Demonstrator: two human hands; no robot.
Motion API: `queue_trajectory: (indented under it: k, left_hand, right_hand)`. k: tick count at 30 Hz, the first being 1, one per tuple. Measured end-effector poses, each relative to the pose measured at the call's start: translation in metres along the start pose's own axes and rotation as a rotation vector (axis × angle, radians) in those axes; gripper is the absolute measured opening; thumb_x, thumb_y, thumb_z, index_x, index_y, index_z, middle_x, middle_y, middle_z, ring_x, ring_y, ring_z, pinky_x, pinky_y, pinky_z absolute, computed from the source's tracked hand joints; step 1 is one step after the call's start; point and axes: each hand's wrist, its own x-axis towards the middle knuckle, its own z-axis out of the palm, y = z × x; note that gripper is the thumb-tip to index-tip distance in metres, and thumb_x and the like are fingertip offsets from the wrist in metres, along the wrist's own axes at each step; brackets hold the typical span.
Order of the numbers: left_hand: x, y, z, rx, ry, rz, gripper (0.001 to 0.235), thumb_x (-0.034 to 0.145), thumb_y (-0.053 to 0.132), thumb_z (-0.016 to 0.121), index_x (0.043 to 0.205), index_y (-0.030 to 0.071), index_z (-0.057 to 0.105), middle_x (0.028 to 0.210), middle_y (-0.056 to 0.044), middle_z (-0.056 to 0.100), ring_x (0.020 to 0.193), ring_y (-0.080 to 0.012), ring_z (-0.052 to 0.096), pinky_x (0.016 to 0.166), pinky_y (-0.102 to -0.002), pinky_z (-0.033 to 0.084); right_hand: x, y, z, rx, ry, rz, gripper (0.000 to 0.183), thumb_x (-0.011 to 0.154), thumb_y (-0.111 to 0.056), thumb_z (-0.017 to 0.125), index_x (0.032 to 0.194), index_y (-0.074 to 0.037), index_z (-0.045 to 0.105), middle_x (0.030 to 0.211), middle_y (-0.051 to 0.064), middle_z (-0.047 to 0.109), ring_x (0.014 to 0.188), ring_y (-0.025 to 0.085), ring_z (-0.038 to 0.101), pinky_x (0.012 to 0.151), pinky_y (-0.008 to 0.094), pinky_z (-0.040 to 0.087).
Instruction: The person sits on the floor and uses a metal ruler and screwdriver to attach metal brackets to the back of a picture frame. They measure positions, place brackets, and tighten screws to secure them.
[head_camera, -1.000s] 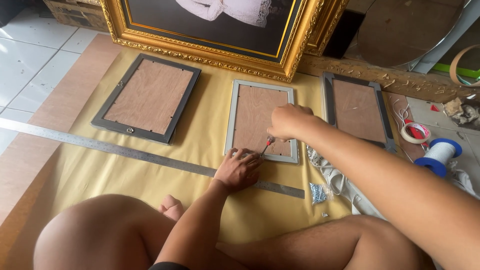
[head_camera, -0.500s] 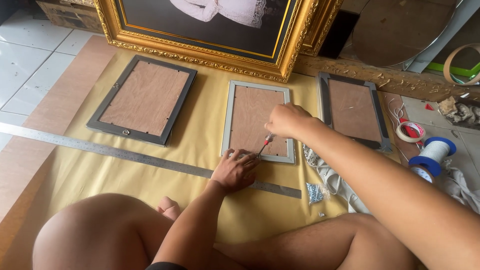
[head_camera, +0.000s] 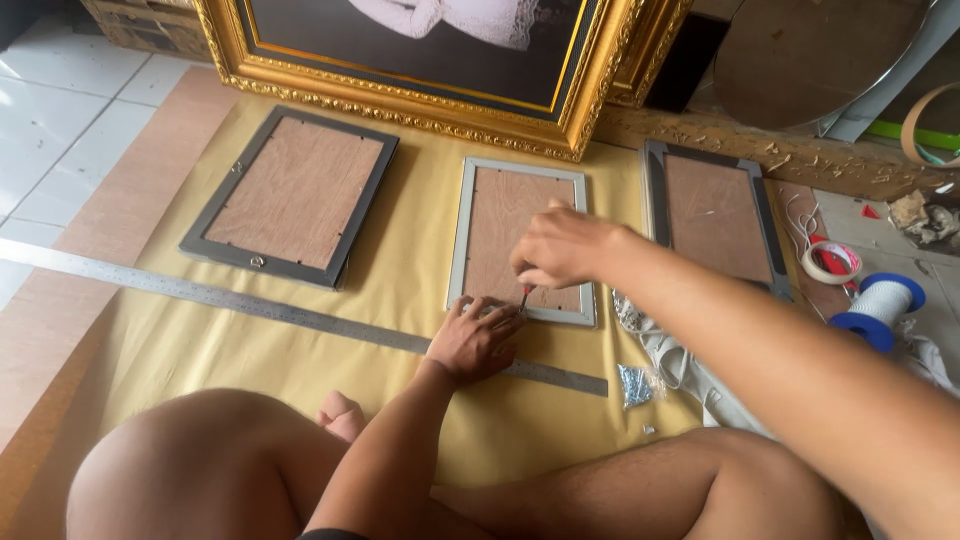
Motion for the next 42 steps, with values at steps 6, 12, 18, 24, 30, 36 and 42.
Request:
queue_trajectory:
  k: [6, 12, 18, 24, 30, 36, 42]
  left_hand:
    - [-0.003, -0.002, 0.004, 0.026, 0.010, 0.006, 0.043, 0.095, 0.050, 0.066, 0.134, 0.034, 0.075, 0.142, 0.009, 0.069, 0.137, -0.0213, 0.054, 0.112, -0.050, 0.044]
    - [-0.001, -0.003, 0.008, 0.022, 0.015, 0.015, 0.047, 0.096, 0.048, 0.066, 0.140, 0.034, 0.073, 0.141, 0.007, 0.068, 0.137, -0.0232, 0.054, 0.111, -0.051, 0.045]
    - [0.002, -0.004, 0.004, 0.007, -0.011, 0.012, 0.044, 0.099, 0.049, 0.063, 0.138, 0.034, 0.074, 0.141, 0.007, 0.070, 0.137, -0.0222, 0.054, 0.111, -0.051, 0.046]
    - [-0.002, -0.006, 0.006, 0.053, 0.059, 0.030, 0.042, 0.094, 0.050, 0.068, 0.133, 0.034, 0.074, 0.139, 0.007, 0.067, 0.134, -0.0227, 0.054, 0.109, -0.051, 0.044]
    - [-0.001, 0.001, -0.002, 0.009, -0.016, -0.014, 0.041, 0.096, 0.047, 0.067, 0.133, 0.033, 0.076, 0.142, 0.005, 0.060, 0.133, -0.0242, 0.052, 0.110, -0.050, 0.045]
    - [-0.003, -0.001, 0.008, 0.021, 0.021, -0.001, 0.043, 0.096, 0.049, 0.066, 0.136, 0.035, 0.074, 0.137, 0.004, 0.060, 0.132, -0.0232, 0.052, 0.110, -0.050, 0.045]
    - [0.001, -0.001, 0.001, 0.007, -0.014, 0.013, 0.039, 0.096, 0.048, 0.066, 0.131, 0.033, 0.077, 0.135, 0.006, 0.064, 0.131, -0.0246, 0.052, 0.108, -0.051, 0.044]
  right_hand:
    - [0.027, 0.006, 0.014, 0.276, -0.127, 0.641, 0.040, 0.094, -0.041, 0.061, 0.112, -0.019, 0.088, 0.111, 0.013, 0.087, 0.114, 0.037, 0.083, 0.092, 0.060, 0.065]
    - [-0.001, 0.019, 0.006, -0.216, -0.033, 0.073, 0.027, 0.095, -0.029, 0.080, 0.118, -0.042, 0.083, 0.116, -0.005, 0.078, 0.114, 0.028, 0.075, 0.104, 0.061, 0.042]
    - [-0.005, 0.015, 0.014, -0.167, 0.003, -0.057, 0.008, 0.102, -0.047, 0.077, 0.104, -0.046, 0.085, 0.096, -0.011, 0.088, 0.099, 0.020, 0.081, 0.104, 0.050, 0.049]
    - [0.014, 0.006, 0.028, 0.325, -0.140, 0.673, 0.028, 0.086, -0.042, 0.071, 0.105, -0.038, 0.091, 0.115, 0.007, 0.087, 0.113, 0.037, 0.083, 0.091, 0.060, 0.065]
    - [-0.006, -0.026, -0.025, -0.076, -0.170, 0.306, 0.059, 0.095, -0.040, 0.075, 0.153, -0.045, 0.067, 0.134, 0.005, 0.073, 0.127, 0.036, 0.075, 0.116, 0.079, 0.039]
    - [-0.003, 0.012, 0.013, -0.345, 0.058, -0.133, 0.008, 0.099, -0.042, 0.079, 0.102, -0.049, 0.080, 0.092, -0.007, 0.083, 0.098, 0.021, 0.075, 0.096, 0.047, 0.047]
    - [0.009, 0.000, 0.021, 0.334, -0.064, 0.567, 0.029, 0.094, -0.033, 0.067, 0.102, -0.015, 0.088, 0.098, 0.015, 0.086, 0.104, 0.038, 0.084, 0.086, 0.057, 0.068]
